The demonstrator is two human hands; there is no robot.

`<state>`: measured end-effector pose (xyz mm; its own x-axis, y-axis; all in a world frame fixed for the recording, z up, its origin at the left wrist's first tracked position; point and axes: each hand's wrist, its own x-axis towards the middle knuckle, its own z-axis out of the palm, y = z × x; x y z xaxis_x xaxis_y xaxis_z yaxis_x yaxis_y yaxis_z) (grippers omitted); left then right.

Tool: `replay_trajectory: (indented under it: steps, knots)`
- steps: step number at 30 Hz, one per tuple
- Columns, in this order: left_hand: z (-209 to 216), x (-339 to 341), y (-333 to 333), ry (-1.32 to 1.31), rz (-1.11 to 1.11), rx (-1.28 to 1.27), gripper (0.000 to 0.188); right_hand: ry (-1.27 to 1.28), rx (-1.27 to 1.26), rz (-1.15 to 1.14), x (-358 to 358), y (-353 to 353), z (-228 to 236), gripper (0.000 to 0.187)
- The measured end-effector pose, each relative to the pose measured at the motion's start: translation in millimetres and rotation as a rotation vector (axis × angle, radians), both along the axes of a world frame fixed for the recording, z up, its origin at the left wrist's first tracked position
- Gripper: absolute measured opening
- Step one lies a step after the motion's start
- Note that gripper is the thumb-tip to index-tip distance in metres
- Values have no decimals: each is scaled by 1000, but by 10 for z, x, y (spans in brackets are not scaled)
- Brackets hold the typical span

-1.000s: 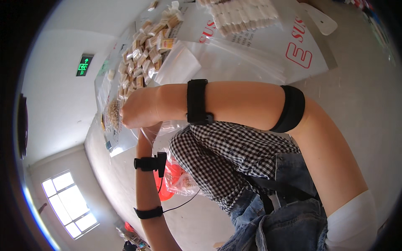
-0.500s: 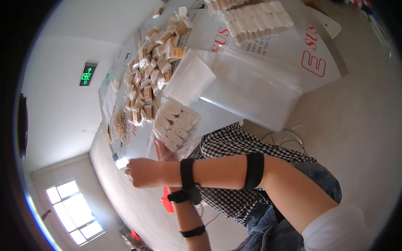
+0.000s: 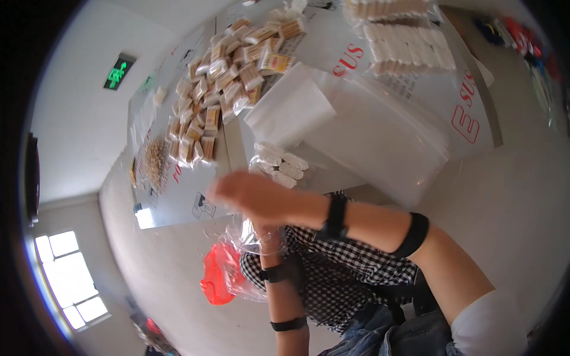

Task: Packing bundles of cotton swabs into plastic bags.

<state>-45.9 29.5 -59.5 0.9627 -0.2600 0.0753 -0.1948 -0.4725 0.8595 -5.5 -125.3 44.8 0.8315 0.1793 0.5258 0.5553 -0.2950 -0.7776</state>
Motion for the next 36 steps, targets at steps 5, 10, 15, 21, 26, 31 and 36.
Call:
replay_trajectory:
  steps: [5,10,15,21,26,31,36]
  knots:
    - [48,-81,-128,508,28,-746,55,-33,-355,-141,132,-690,-175,42]
    - [-108,-111,-309,119,93,-380,63,71,-547,-127,22,-617,-450,44]
    - [-98,-117,-342,30,158,-293,64,360,126,-75,96,-764,-411,47]
    - [93,-74,-481,28,225,-258,58,642,112,-41,34,-672,-477,46]
    - [44,-90,-507,69,264,-353,66,488,63,-114,11,-601,-432,47]
    - [84,-99,-566,40,283,-307,63,356,-84,-189,-60,-550,-494,52]
    - [113,-55,-524,110,306,-390,53,467,20,-141,-38,-675,-537,51]
